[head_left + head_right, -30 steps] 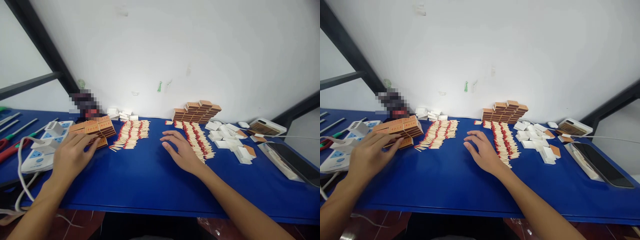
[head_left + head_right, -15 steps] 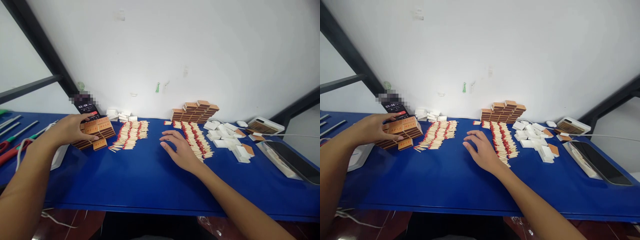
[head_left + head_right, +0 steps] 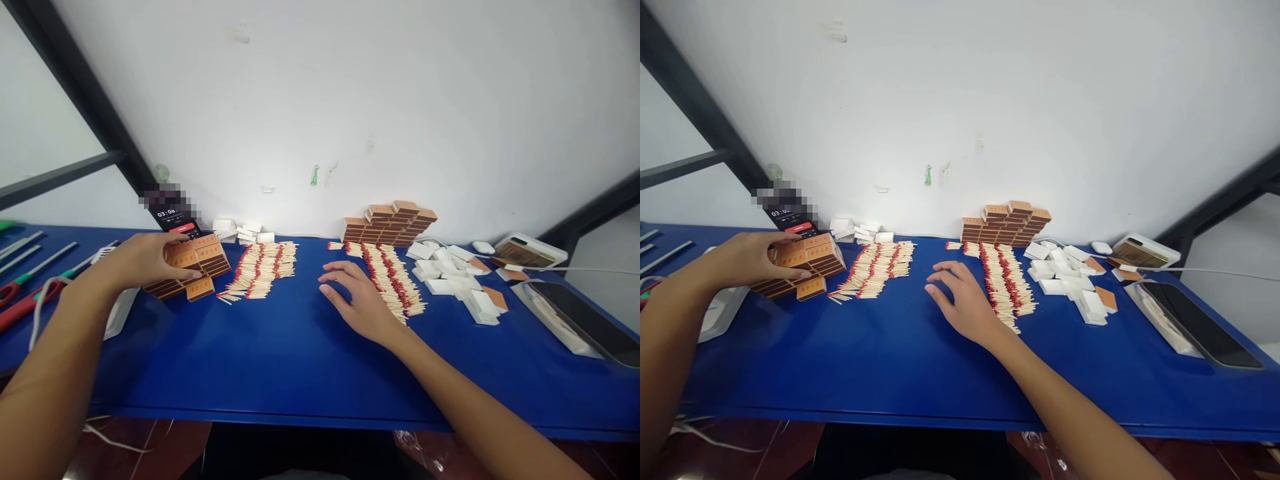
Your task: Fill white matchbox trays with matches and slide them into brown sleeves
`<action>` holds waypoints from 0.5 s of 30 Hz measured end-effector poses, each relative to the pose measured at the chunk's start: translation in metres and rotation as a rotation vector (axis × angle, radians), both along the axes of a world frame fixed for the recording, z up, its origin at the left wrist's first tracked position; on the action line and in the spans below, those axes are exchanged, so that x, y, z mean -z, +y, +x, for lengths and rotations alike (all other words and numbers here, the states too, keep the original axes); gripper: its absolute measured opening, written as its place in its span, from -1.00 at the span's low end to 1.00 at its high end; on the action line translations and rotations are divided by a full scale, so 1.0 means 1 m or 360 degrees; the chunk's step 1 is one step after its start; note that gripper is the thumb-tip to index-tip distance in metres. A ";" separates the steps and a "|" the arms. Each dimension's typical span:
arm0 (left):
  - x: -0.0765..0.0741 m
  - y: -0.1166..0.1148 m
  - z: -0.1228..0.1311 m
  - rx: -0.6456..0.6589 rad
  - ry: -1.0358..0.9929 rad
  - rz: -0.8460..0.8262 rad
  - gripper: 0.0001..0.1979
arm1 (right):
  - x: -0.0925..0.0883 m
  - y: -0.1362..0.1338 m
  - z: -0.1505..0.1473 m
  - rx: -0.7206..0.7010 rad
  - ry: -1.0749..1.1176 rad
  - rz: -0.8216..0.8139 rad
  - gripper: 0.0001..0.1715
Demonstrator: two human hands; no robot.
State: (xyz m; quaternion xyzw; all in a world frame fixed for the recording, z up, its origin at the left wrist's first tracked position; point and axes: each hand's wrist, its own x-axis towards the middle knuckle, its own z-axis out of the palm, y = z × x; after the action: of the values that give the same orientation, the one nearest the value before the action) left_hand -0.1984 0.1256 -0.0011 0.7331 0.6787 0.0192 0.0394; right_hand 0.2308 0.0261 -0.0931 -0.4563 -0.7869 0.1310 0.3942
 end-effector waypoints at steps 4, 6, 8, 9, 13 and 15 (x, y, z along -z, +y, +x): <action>-0.004 0.001 0.007 -0.0025 0.0053 -0.0044 0.15 | 0.000 0.001 0.000 0.0001 0.0003 0.0011 -0.78; -0.004 0.003 0.007 -0.0004 0.0047 -0.0055 0.13 | 0.000 0.001 0.001 0.0002 0.0004 0.0012 -0.78; -0.003 0.006 0.007 0.0004 0.0055 -0.0066 0.12 | 0.000 0.001 0.000 0.0003 0.0003 0.0008 -0.77; -0.003 0.007 0.007 0.0001 0.0059 -0.0068 0.12 | -0.001 0.001 0.000 0.0004 0.0001 0.0006 -0.77; -0.005 0.004 0.006 -0.0012 0.0033 -0.0057 0.18 | -0.002 -0.001 0.000 0.0000 -0.0005 0.0016 -0.78; -0.007 -0.003 -0.002 -0.0012 -0.0046 -0.0043 0.18 | -0.003 -0.001 0.000 0.0000 -0.0007 0.0022 -0.78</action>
State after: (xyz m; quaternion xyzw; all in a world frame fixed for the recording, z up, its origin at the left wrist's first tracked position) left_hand -0.2002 0.1231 0.0063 0.7296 0.6810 0.0208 0.0590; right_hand 0.2305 0.0252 -0.0903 -0.4538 -0.7887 0.1248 0.3956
